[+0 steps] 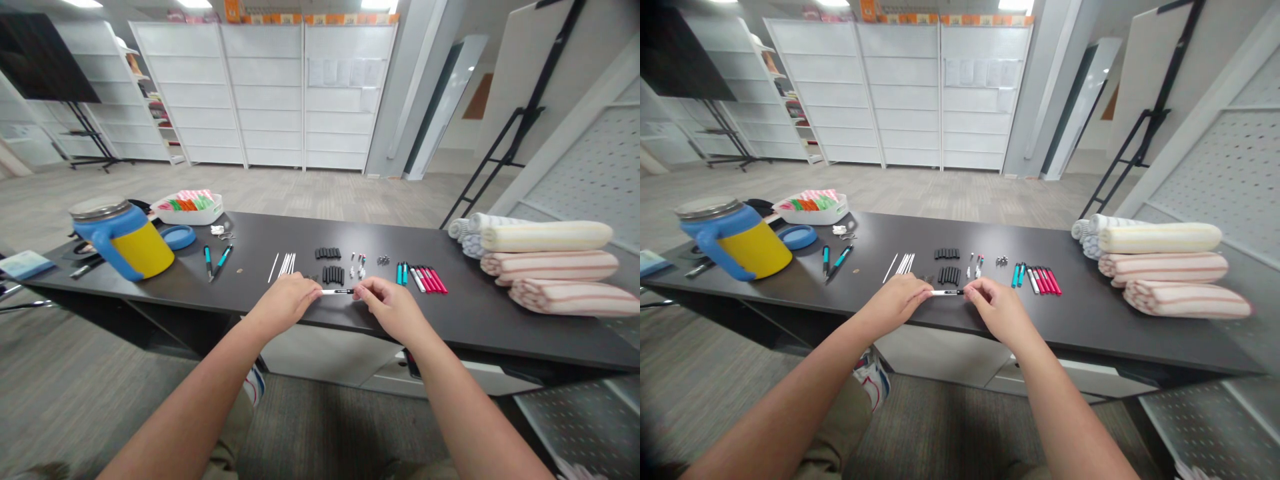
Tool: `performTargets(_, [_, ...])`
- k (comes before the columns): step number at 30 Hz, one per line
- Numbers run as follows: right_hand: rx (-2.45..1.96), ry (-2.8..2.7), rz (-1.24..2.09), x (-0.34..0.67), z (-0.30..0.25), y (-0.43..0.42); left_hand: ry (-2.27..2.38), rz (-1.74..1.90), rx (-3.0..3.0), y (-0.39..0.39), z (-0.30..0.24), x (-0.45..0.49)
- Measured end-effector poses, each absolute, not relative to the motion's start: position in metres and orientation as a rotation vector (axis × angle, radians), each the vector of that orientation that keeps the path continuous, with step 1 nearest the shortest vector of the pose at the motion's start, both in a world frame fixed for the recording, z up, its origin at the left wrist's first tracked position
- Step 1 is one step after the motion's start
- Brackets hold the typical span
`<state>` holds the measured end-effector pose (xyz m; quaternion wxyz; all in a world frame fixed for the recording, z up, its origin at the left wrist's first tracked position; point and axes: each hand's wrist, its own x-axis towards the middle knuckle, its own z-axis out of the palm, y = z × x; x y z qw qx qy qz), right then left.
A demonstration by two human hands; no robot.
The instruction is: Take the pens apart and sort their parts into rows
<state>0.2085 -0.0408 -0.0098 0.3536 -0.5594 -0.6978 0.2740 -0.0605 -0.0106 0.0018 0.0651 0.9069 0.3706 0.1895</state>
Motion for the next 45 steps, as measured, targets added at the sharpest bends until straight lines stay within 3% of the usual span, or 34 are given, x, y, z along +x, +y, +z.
performTargets(16, [-1.424, -1.696, 0.723, 0.206, -0.012, -0.041, 1.122, 0.606, 2.715, -0.011, -0.002, -0.062])
performTargets(22, [-1.537, -1.866, 0.575, 0.205, -0.006, -0.043, 1.121, 0.614, 2.726, -0.011, 0.000, -0.062])
performTargets(29, [-1.355, -1.699, 0.852, 0.207, -0.014, -0.039, 1.135, 0.596, 2.734, -0.011, 0.000, -0.061])
performTargets(45, [-1.407, -1.544, 0.783, 0.220, -0.019, -0.038, 1.173, 0.614, 2.740, -0.010, -0.003, -0.063])
